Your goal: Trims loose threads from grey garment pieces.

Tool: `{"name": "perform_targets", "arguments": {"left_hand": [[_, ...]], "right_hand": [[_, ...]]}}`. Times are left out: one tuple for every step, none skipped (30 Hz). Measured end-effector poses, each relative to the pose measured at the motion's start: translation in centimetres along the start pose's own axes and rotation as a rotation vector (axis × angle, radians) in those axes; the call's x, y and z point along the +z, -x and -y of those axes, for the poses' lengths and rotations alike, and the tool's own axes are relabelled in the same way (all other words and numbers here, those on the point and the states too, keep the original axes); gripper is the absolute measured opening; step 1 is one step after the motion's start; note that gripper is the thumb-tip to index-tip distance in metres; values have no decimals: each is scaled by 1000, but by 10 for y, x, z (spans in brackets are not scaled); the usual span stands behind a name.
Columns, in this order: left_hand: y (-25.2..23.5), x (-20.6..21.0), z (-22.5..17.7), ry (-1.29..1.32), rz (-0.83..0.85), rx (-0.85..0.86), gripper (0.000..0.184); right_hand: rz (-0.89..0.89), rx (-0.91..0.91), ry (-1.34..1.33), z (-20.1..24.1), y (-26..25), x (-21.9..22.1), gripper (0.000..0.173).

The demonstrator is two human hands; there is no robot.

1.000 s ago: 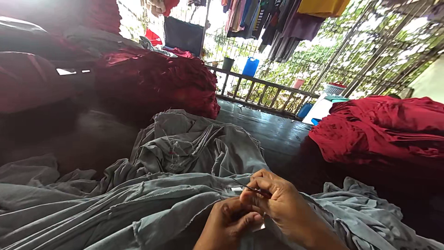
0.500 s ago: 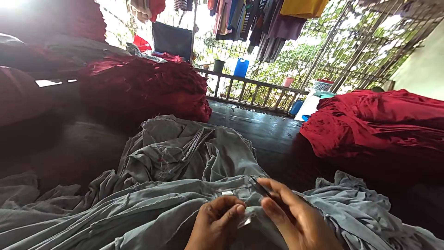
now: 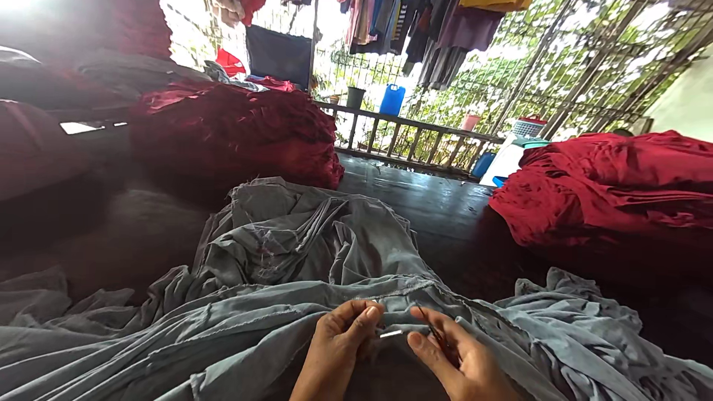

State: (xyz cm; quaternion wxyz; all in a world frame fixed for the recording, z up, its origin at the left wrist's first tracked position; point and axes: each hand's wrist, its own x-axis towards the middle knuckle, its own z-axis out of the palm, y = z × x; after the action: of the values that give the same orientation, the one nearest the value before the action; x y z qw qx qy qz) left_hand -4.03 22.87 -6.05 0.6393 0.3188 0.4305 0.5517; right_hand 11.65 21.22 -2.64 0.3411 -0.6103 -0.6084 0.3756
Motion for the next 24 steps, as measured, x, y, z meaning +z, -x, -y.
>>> {"name": "perform_targets", "arguments": {"left_hand": [[0, -1, 0, 6, 6, 7, 22], [0, -2, 1, 25, 16, 23, 22], [0, -4, 3, 51, 34, 42, 22], [0, -8, 5, 78, 68, 73, 21], [0, -12, 8, 94, 111, 112, 20], [0, -14, 10, 83, 143, 151, 21], [1, -14, 10, 31, 159, 183, 22], [2, -13, 9, -60, 155, 204, 24], [4, -11, 7, -170, 137, 204, 28], [6, -8, 5, -279, 113, 191, 35], [7, -5, 4, -376, 95, 184, 41], [9, -3, 2, -459, 84, 188, 44], [10, -1, 1, -527, 80, 198, 44], [10, 0, 1, -579, 82, 219, 41], [11, 0, 2, -619, 89, 247, 35], [12, 0, 2, -653, 97, 281, 29], [12, 1, 2, -680, 100, 312, 24], [13, 1, 1, -700, 105, 336, 23], [13, 1, 2, -712, 111, 354, 23], [13, 1, 3, -717, 119, 364, 24], [13, 1, 4, -716, 125, 371, 27], [12, 1, 4, -711, 130, 372, 29], [12, 1, 5, -701, 132, 371, 30], [12, 1, 5, -685, 133, 367, 30]], "right_hand": [[27, 19, -8, -1, -6, 1, 31], [46, 31, -12, -1, -12, 2, 25], [54, 36, -11, 0, -15, 3, 20], [49, 41, -16, 0, -18, 5, 17], [37, 52, -31, 0, -20, 6, 14], [18, 65, -53, 0, -21, 7, 13], [-3, 78, -79, -1, -21, 8, 11], [-26, 83, -107, -2, -21, 9, 9], [-44, 85, -135, -3, -20, 10, 8], [-52, 87, -154, -3, -20, 10, 7], [-52, 88, -164, -4, -19, 9, 7], [-51, 84, -168, -4, -18, 8, 6], [-46, 79, -170, -4, -17, 8, 6], [-43, 77, -174, -5, -17, 8, 6], [-40, 77, -178, -5, -18, 8, 5], [-32, 82, -180, -5, -18, 8, 4], [-22, 92, -183, -4, -19, 7, 4], [-12, 103, -188, -3, -19, 6, 4], [-3, 111, -191, -2, -20, 5, 5], [3, 117, -196, -1, -20, 4, 5], [7, 118, -200, 0, -19, 4, 5], [7, 113, -204, 0, -19, 5, 5], [5, 99, -204, 0, -18, 6, 4], [3, 79, -197, 0, -16, 7, 4]]}}
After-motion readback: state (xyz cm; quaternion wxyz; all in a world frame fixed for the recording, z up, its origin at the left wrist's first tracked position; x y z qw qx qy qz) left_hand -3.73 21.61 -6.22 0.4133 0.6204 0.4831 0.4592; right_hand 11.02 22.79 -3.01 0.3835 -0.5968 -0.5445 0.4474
